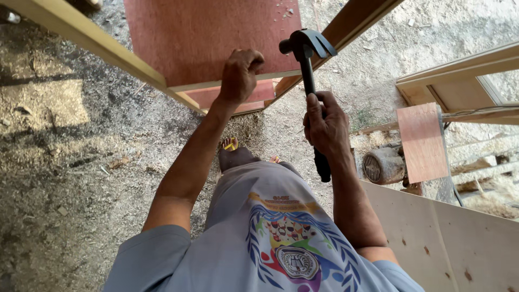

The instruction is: The person hammers nails into a wooden frame structure. They take nails one at a time from a pile on a red board, position each nail against the wood, and drive it in with a claw hammer, repeating this cycle across different spots on the frame.

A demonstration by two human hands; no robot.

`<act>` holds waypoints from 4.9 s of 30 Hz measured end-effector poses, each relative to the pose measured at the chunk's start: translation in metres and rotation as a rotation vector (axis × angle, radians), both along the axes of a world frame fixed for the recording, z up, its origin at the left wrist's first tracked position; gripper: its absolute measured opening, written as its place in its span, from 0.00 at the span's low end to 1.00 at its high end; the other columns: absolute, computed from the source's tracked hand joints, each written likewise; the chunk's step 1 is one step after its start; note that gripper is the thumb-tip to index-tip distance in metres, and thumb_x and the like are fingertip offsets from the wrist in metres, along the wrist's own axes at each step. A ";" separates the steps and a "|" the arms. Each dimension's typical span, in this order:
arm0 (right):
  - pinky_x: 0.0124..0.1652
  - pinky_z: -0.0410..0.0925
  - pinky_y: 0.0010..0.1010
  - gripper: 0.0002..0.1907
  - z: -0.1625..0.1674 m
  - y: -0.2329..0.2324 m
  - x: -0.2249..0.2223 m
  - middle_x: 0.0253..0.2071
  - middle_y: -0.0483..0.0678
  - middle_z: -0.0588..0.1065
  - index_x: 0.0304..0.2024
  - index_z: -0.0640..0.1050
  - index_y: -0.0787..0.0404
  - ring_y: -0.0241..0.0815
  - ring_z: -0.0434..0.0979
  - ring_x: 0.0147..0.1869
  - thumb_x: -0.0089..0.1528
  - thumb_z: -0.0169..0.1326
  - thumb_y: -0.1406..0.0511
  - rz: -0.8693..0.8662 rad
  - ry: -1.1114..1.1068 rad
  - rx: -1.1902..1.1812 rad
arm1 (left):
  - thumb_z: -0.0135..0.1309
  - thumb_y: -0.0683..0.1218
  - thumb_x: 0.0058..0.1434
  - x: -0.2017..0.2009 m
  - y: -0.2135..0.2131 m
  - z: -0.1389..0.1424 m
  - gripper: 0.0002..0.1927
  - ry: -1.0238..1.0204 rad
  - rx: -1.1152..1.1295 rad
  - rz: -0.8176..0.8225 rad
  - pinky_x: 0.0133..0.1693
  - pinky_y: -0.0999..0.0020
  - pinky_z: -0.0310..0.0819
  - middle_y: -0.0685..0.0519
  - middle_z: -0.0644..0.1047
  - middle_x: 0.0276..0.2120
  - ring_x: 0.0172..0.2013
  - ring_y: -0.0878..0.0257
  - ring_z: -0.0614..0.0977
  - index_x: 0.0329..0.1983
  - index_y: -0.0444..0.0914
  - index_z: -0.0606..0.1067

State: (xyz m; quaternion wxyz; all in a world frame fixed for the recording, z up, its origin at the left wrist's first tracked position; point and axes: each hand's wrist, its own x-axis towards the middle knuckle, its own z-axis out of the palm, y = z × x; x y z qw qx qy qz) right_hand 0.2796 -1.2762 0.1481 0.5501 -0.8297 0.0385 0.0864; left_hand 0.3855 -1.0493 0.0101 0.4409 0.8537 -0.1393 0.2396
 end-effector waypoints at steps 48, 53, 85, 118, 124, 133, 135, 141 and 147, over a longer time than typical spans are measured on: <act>0.20 0.63 0.32 0.14 -0.028 0.027 -0.004 0.21 0.46 0.71 0.45 0.72 0.60 0.37 0.69 0.21 0.76 0.45 0.56 0.099 -0.162 -0.233 | 0.52 0.29 0.56 0.004 0.004 -0.017 0.13 -0.002 0.037 0.022 0.51 0.59 0.77 0.45 0.77 0.52 0.49 0.52 0.79 0.42 0.35 0.71; 0.19 0.63 0.28 0.14 -0.030 0.015 -0.009 0.18 0.44 0.73 0.47 0.74 0.58 0.32 0.74 0.20 0.73 0.46 0.55 0.083 -0.170 -0.231 | 0.50 0.27 0.58 0.007 -0.002 -0.016 0.14 -0.021 0.022 0.019 0.46 0.65 0.80 0.44 0.76 0.51 0.48 0.55 0.80 0.42 0.35 0.68; 0.19 0.62 0.40 0.17 -0.053 0.008 -0.010 0.18 0.49 0.73 0.44 0.72 0.58 0.40 0.75 0.19 0.74 0.46 0.52 0.027 -0.384 -0.219 | 0.52 0.33 0.61 0.016 -0.009 0.023 0.12 0.140 -0.016 0.082 0.45 0.58 0.79 0.42 0.74 0.46 0.43 0.50 0.80 0.48 0.33 0.73; 0.20 0.62 0.44 0.19 -0.078 0.008 0.003 0.19 0.51 0.74 0.43 0.69 0.57 0.45 0.73 0.17 0.74 0.43 0.49 0.072 -0.072 -0.382 | 0.55 0.35 0.69 -0.014 0.062 0.016 0.05 -0.095 -0.086 0.168 0.36 0.64 0.80 0.49 0.79 0.33 0.34 0.59 0.82 0.37 0.36 0.75; 0.17 0.56 0.34 0.23 -0.039 0.020 0.010 0.16 0.45 0.71 0.47 0.76 0.59 0.35 0.67 0.15 0.72 0.43 0.48 0.194 -0.031 -0.406 | 0.55 0.34 0.68 -0.041 0.070 -0.005 0.04 -0.117 0.001 0.195 0.36 0.64 0.78 0.50 0.79 0.33 0.34 0.60 0.81 0.39 0.37 0.75; 0.18 0.59 0.32 0.21 -0.012 0.047 0.000 0.17 0.44 0.72 0.48 0.75 0.59 0.33 0.70 0.16 0.72 0.45 0.49 0.297 -0.161 -0.306 | 0.60 0.34 0.59 -0.047 0.046 -0.010 0.06 -0.096 -0.037 0.290 0.49 0.58 0.71 0.52 0.81 0.36 0.40 0.57 0.80 0.31 0.38 0.77; 0.18 0.59 0.31 0.20 -0.008 0.045 0.000 0.17 0.42 0.73 0.48 0.75 0.59 0.32 0.71 0.17 0.73 0.45 0.50 0.302 -0.201 -0.283 | 0.62 0.35 0.57 -0.046 0.043 -0.011 0.06 -0.103 -0.037 0.315 0.51 0.58 0.70 0.51 0.82 0.40 0.44 0.56 0.79 0.32 0.37 0.77; 0.16 0.62 0.27 0.18 0.000 0.033 -0.009 0.18 0.40 0.70 0.48 0.72 0.59 0.29 0.72 0.19 0.76 0.42 0.52 0.304 -0.330 -0.217 | 0.64 0.35 0.56 -0.044 0.040 -0.014 0.06 -0.043 -0.040 0.345 0.51 0.61 0.71 0.54 0.82 0.40 0.44 0.58 0.79 0.30 0.38 0.78; 0.14 0.58 0.29 0.17 -0.023 0.065 -0.006 0.17 0.41 0.70 0.47 0.74 0.57 0.31 0.65 0.15 0.73 0.43 0.52 0.318 -0.090 -0.253 | 0.63 0.34 0.54 -0.047 0.039 -0.010 0.06 -0.044 -0.046 0.336 0.48 0.61 0.71 0.52 0.81 0.39 0.44 0.55 0.78 0.31 0.37 0.78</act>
